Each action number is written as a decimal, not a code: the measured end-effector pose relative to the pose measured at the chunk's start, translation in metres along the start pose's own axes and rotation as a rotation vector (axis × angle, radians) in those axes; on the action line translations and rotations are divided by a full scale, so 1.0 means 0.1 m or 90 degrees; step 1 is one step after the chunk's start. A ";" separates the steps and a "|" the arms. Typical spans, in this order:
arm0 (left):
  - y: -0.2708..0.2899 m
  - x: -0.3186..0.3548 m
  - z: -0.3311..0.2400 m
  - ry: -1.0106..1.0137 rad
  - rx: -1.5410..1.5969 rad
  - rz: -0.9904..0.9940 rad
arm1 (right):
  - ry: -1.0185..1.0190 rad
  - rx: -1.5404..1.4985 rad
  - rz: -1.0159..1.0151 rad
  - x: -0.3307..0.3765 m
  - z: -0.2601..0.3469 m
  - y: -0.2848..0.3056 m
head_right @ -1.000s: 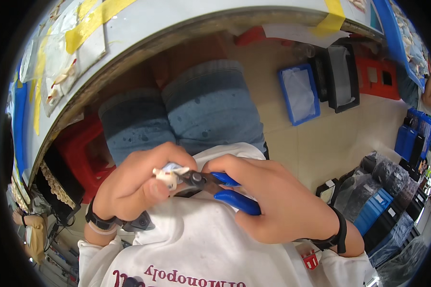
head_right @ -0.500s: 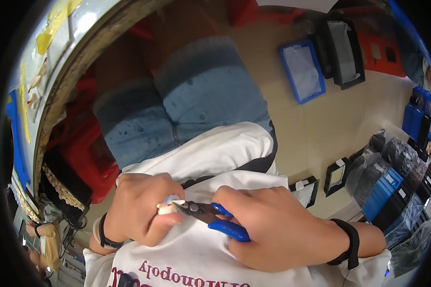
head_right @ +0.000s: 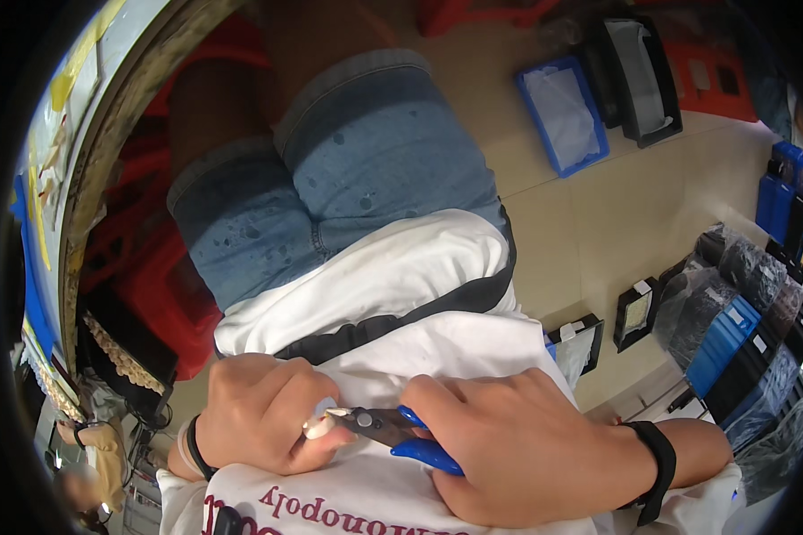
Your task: The person assembles miniature figurines by hand, attaching small horn-like pieces to the heads of small dolls. They use a small bottle to apply adhesive and a pair of pliers to trim excess material from the attached pieces. The completed figurines are placed into a blue tray.
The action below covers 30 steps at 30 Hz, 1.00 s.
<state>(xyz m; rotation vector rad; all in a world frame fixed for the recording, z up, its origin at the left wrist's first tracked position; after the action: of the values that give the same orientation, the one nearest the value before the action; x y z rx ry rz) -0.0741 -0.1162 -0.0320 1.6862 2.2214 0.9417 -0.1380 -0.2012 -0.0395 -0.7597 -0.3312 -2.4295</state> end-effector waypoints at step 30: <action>0.40 -0.06 0.37 0.027 0.193 -0.141 | 0.156 0.149 -0.314 0.07 0.28 0.67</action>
<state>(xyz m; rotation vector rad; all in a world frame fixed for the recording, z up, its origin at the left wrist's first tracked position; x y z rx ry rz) -0.0214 -0.1019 -0.0384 1.4955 2.6211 0.6172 -0.0913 -0.2481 -0.0084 -0.2917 -0.7630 -2.8296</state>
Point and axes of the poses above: each hand's wrist, its own x-axis away from the middle knuckle, its own y-axis out of the back of the hand, z = x × y, the point moved 9 cm from there along -x, towards the middle knuckle, and after that the axes turned 10 degrees about y, right-handed, at the moved point
